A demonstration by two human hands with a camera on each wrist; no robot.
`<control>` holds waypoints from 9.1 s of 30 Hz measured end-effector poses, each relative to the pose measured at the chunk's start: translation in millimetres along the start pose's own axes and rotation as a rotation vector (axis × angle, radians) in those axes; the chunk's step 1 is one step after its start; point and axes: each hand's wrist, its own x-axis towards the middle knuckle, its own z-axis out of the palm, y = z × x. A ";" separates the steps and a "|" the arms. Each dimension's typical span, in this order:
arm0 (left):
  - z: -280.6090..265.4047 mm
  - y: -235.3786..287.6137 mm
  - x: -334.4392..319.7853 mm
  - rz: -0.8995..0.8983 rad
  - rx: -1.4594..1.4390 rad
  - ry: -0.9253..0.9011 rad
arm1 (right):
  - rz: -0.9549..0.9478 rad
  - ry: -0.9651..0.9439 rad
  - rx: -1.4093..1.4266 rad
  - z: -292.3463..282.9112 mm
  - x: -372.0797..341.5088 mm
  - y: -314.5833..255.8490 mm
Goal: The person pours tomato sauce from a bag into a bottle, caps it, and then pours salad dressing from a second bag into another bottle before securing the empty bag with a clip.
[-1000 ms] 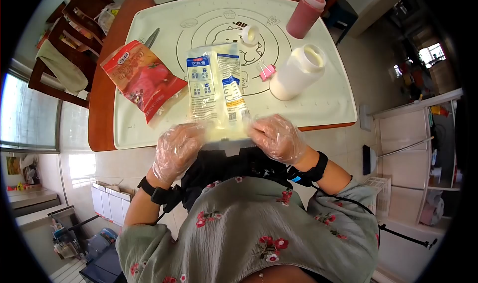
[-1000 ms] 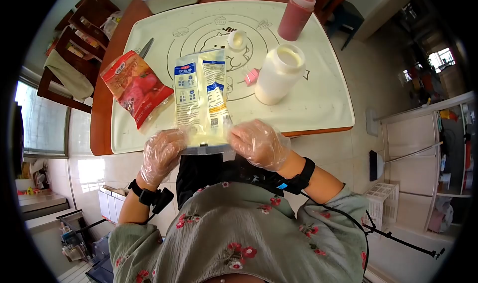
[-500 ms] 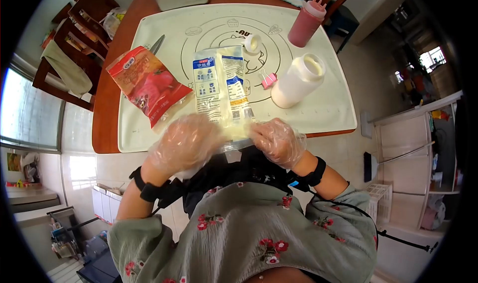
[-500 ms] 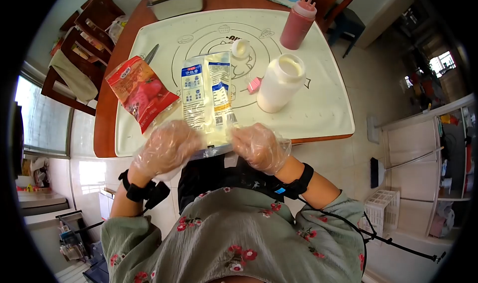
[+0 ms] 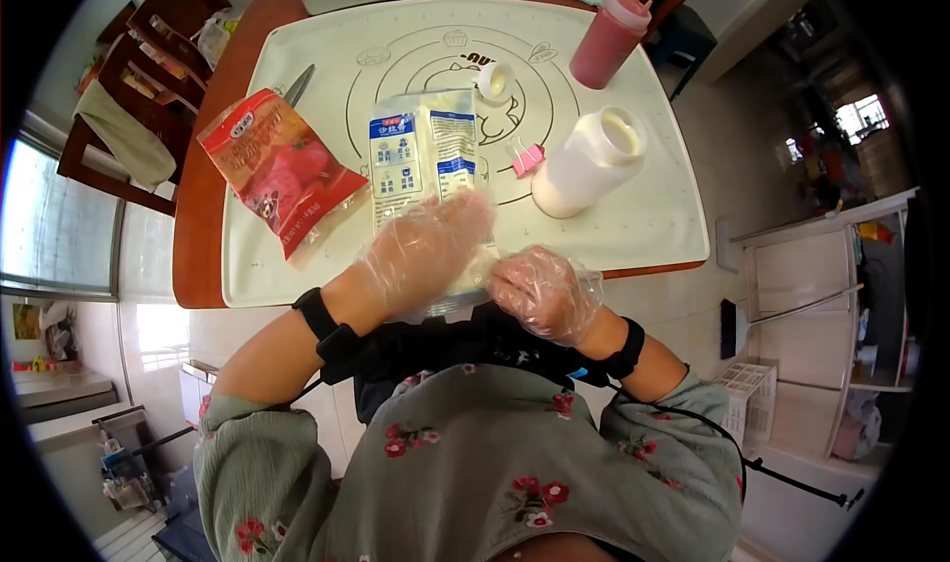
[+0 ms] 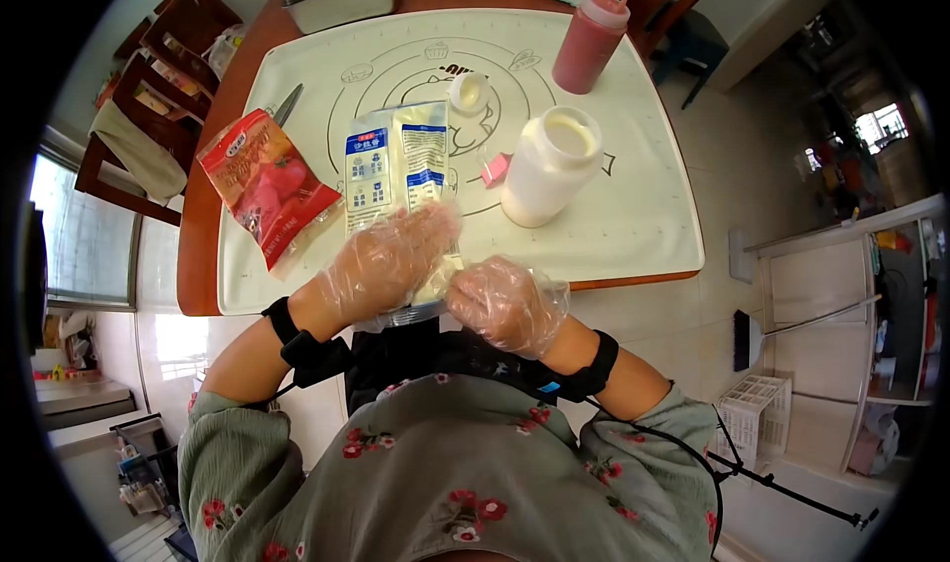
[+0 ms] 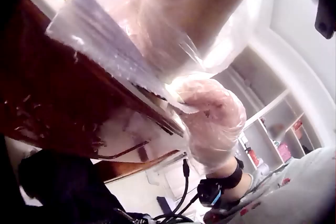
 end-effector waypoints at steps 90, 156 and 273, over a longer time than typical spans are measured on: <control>-23.3 -68.0 127.7 0.434 0.477 -0.534 | 0.016 0.034 -0.090 -14.4 11.2 -4.3; 44.5 62.0 -51.5 -0.083 -0.142 0.473 | 0.231 0.001 0.014 1.2 -10.8 -31.3; 24.2 25.0 -111.9 -0.288 -0.141 0.666 | 0.118 -0.476 -0.042 81.9 105.5 20.9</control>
